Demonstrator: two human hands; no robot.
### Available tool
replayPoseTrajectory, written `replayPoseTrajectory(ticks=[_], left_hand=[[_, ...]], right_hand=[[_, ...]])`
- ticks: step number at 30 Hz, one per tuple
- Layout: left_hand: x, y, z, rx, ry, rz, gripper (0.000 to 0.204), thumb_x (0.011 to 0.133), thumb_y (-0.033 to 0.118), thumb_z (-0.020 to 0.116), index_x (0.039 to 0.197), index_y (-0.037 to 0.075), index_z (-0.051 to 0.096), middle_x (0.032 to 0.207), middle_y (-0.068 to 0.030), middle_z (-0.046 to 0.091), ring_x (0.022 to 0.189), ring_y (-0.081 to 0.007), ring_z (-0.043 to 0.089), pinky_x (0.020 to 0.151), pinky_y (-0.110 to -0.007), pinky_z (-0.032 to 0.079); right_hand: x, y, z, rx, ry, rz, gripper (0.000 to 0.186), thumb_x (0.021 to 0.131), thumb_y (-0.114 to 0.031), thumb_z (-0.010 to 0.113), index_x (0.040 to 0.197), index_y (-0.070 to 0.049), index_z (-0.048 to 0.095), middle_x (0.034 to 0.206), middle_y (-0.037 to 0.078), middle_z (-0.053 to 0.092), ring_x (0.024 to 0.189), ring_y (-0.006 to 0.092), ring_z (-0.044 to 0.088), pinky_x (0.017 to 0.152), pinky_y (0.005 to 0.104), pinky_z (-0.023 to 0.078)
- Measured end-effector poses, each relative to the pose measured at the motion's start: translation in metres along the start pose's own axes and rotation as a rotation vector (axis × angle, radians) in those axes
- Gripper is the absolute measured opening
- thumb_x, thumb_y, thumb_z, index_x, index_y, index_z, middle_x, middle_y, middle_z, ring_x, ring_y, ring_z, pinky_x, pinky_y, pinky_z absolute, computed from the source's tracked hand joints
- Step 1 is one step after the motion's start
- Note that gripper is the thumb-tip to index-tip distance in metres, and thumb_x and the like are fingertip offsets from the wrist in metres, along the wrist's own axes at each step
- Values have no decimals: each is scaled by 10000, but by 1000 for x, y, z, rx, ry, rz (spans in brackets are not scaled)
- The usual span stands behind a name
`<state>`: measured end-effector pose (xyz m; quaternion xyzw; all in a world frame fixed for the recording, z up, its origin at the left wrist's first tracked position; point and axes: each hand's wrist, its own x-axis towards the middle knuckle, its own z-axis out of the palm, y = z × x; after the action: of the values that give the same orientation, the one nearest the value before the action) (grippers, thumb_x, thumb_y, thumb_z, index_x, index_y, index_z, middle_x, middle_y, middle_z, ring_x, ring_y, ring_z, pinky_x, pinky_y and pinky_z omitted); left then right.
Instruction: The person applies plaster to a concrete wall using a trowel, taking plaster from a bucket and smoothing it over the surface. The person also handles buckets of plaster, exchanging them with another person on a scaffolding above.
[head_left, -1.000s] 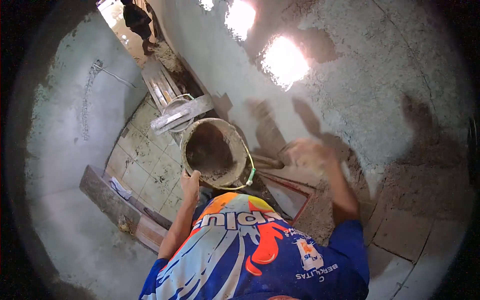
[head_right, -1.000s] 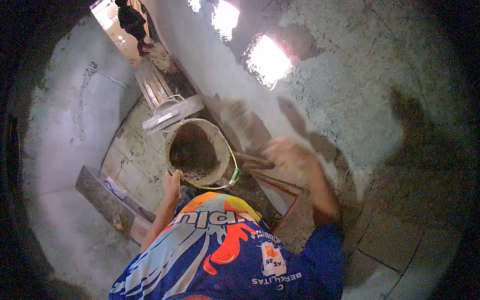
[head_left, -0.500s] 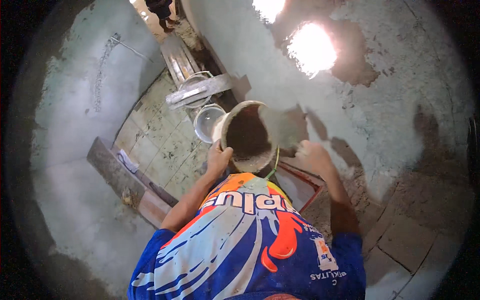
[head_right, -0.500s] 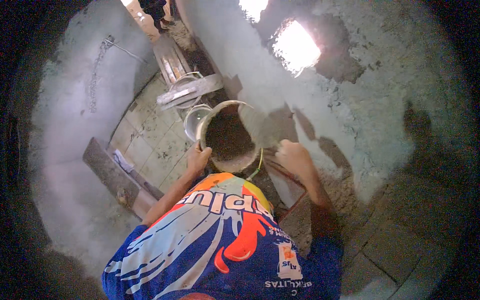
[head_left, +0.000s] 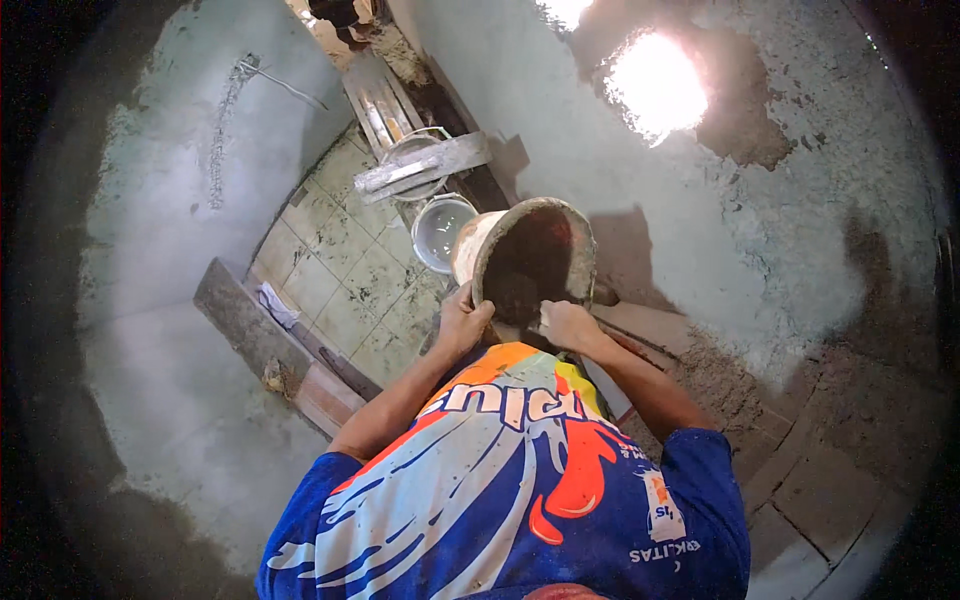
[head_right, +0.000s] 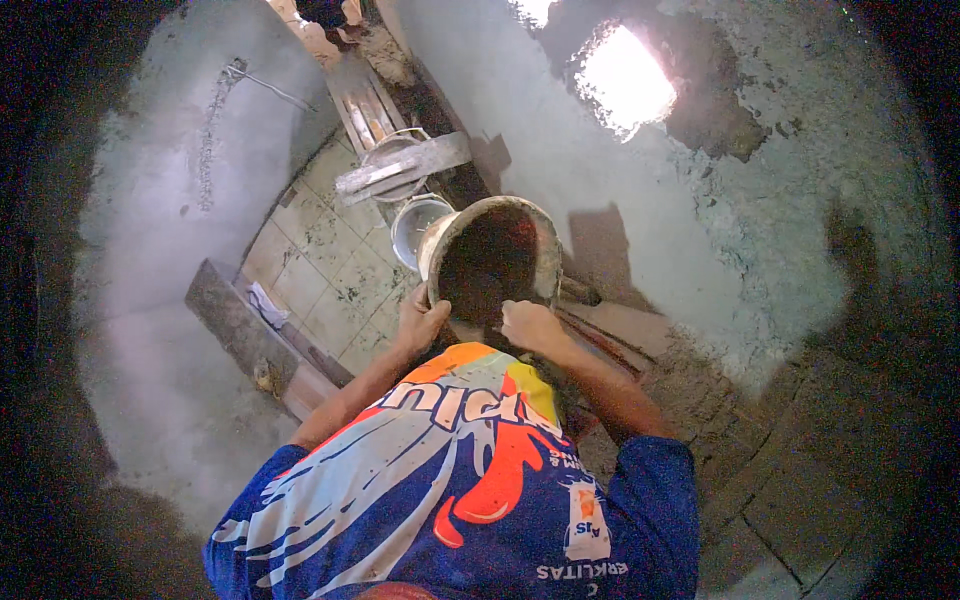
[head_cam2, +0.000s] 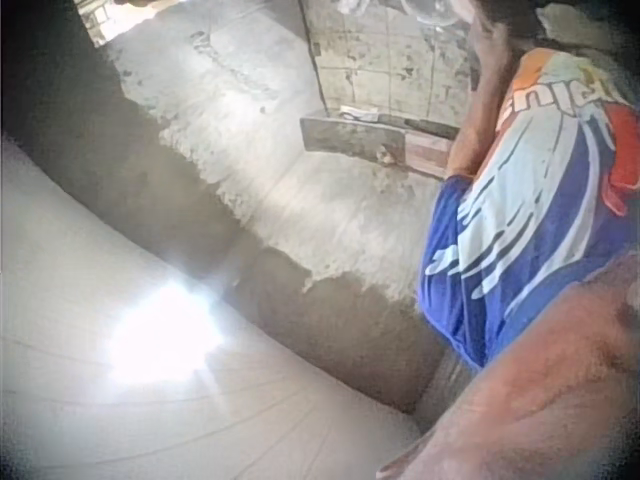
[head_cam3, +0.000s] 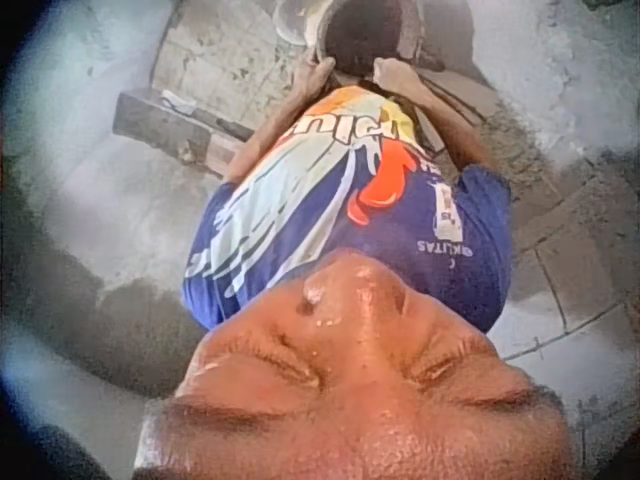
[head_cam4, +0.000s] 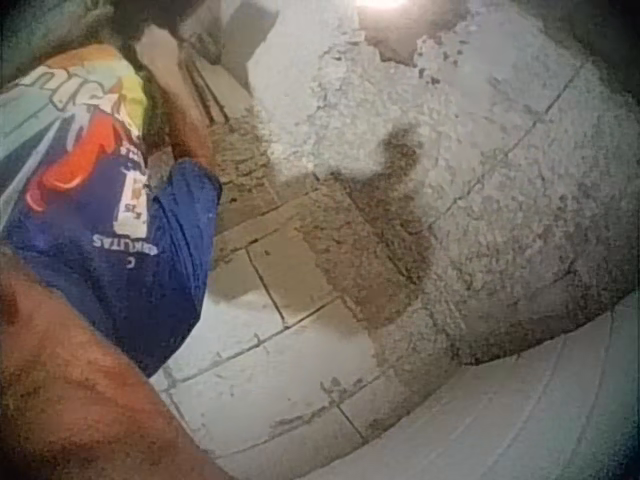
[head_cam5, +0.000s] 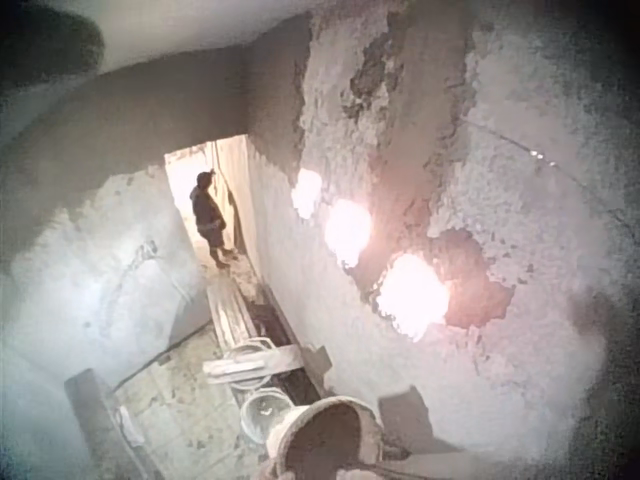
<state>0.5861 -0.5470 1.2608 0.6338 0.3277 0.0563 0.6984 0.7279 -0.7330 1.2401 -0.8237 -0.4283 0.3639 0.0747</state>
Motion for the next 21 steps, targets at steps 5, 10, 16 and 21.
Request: replayPoseTrajectory(ticks=[5, 10, 16, 21], left_hand=[[9, -9, 1, -182, 113, 39, 328, 780, 70, 541, 1091, -14, 603, 870, -19, 607, 761, -93, 527, 687, -271, 454], [8, 1, -13, -313, 223, -57, 353, 804, 16, 536, 1156, 13, 555, 949, -40, 633, 769, -109, 568, 688, -258, 482], [6, -5, -24, -455, 363, -37, 235, 803, 18, 542, 1034, 58, 553, 807, 15, 570, 639, -64, 511, 567, -234, 444], [15, -1, -27, -423, 389, -96, 213, 780, 26, 542, 987, 64, 576, 762, 44, 531, 601, -51, 455, 528, -216, 382]], right_hand=[[-14, -1, -6, 258, 96, 5, 316, 828, -326, 565, 923, -24, 554, 822, 263, 633, 811, 455, 612, 706, 539, 488], [-27, -15, -58, 117, 177, 8, 287, 824, -306, 570, 915, -35, 548, 841, 238, 638, 825, 416, 628, 719, 524, 485], [-53, -52, -195, 287, -43, -95, 310, 844, -280, 581, 1018, -25, 603, 801, 205, 641, 695, 279, 646, 649, 385, 518], [-32, 21, -323, 1099, -266, 99, 367, 863, -296, 607, 1134, -49, 598, 864, 33, 631, 653, 118, 572, 519, 252, 477]])
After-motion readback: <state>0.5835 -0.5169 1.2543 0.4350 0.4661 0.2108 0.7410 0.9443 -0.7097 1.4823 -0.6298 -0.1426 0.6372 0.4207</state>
